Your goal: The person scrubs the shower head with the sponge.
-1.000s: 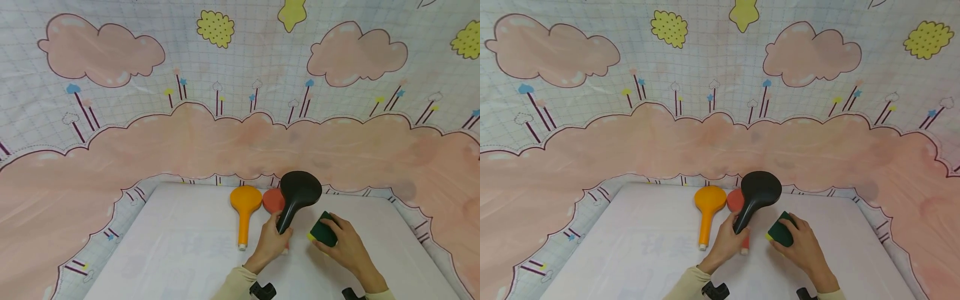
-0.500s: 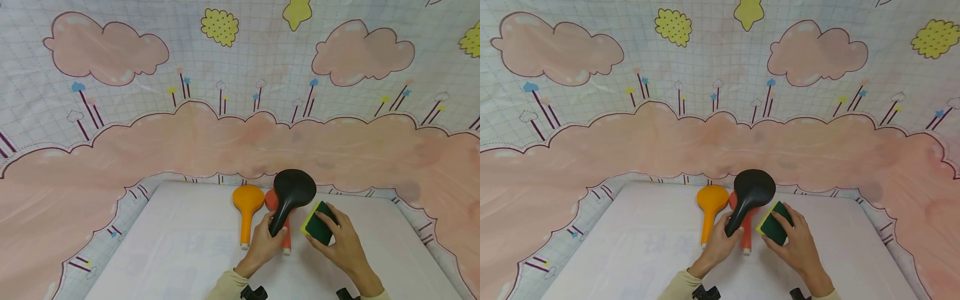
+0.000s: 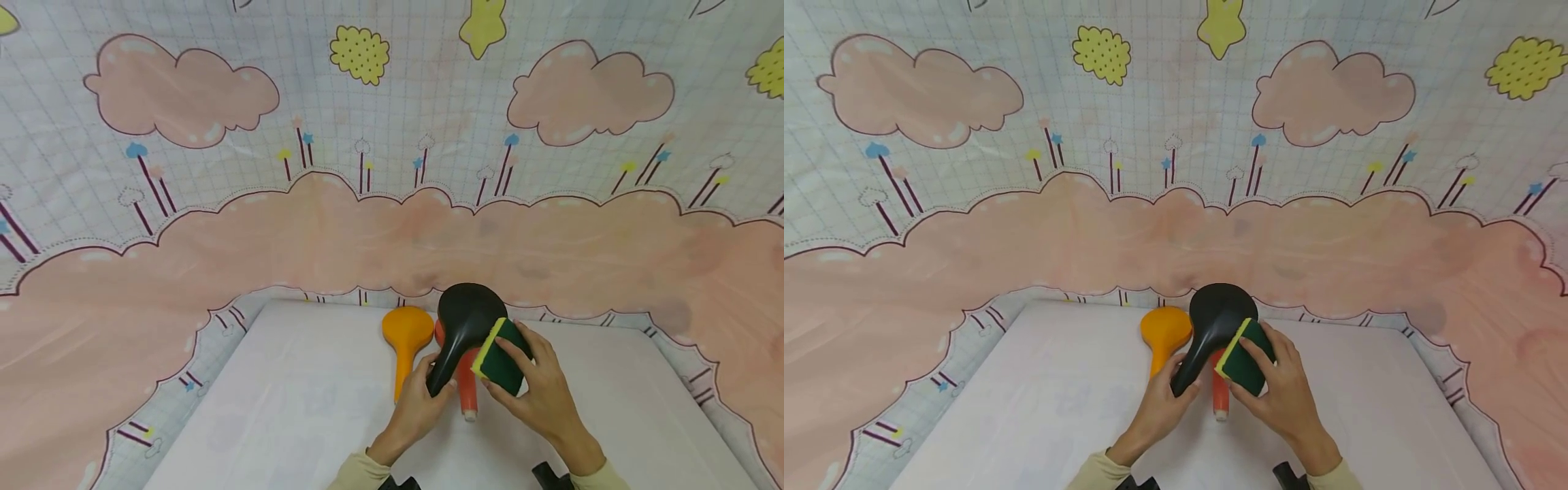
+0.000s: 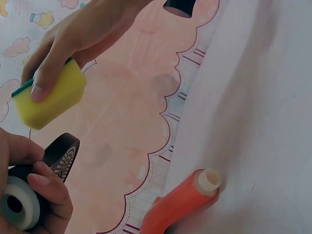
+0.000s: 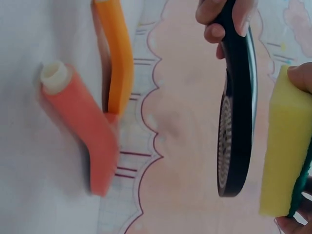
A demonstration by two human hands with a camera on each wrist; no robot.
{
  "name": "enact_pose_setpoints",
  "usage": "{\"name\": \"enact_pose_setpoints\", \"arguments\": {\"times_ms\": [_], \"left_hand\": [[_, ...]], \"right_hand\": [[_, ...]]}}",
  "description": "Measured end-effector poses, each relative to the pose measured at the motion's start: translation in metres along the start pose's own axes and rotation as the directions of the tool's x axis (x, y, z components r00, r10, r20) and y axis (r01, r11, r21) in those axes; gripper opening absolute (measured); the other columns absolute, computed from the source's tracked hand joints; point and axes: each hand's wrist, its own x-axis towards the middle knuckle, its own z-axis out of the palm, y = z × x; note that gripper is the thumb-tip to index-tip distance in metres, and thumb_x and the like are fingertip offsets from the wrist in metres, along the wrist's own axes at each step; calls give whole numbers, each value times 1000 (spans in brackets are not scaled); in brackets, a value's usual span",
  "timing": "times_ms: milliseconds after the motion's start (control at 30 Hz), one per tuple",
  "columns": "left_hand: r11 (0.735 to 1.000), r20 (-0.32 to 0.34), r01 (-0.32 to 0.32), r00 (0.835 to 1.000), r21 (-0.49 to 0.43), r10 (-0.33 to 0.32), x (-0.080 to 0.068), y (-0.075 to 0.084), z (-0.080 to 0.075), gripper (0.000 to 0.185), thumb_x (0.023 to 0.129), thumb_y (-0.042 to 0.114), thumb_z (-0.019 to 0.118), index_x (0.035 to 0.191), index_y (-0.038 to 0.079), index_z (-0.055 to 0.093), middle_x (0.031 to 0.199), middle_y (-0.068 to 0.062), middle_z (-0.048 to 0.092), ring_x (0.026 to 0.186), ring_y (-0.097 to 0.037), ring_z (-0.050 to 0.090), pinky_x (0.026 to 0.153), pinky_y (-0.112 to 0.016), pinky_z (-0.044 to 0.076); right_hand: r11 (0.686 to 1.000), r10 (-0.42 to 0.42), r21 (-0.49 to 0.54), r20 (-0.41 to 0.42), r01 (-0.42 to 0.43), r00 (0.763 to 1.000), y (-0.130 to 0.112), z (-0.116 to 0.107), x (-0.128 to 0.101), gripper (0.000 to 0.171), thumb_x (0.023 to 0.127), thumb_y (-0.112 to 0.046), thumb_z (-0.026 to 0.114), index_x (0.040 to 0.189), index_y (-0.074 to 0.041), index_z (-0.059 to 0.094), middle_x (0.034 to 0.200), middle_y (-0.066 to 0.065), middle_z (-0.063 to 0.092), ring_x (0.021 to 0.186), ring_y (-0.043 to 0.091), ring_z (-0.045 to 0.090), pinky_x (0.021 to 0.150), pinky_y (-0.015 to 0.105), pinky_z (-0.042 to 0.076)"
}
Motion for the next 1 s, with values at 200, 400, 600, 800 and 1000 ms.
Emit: {"name": "enact_pose_setpoints", "arguments": {"times_ms": [200,400,600,800,1000], "left_hand": [[1000,2,-21,1000,5,21,-5,-2,-2,53,92,27,66,138,6,48,102,-6,67,86,-12,55,75,-25,46],[999,15,-29,999,15,29,-7,-3,-7,54,94,30,64,140,9,46,107,-9,68,86,-11,56,75,-24,46],[997,16,-69,997,43,69,-8,-5,-13,53,94,30,65,139,8,47,103,-9,69,80,-10,56,70,-23,46],[995,25,-87,996,51,85,-11,-7,-17,54,94,30,64,139,6,47,103,-8,69,81,-10,56,70,-23,47],[992,11,-109,994,63,109,-14,-8,-21,52,94,30,64,138,6,49,101,-7,69,82,-10,57,72,-24,47]], "right_hand": [[1000,-15,10,32,15,999,-5,7,7,66,75,-49,80,129,-17,62,144,22,46,126,38,44,84,57,55],[998,-61,30,16,61,998,-10,15,10,69,88,-70,48,129,-17,63,147,21,45,125,38,44,86,59,54],[996,-76,45,44,74,996,-14,22,14,62,80,-56,74,127,-19,63,148,21,44,126,38,43,89,59,53],[994,-101,53,44,98,994,-14,26,17,59,81,-56,72,126,-20,64,148,20,44,126,38,44,88,57,54],[992,-119,42,12,118,993,-8,27,19,60,76,-44,82,127,-17,64,146,23,46,124,42,47,86,57,54]]}}
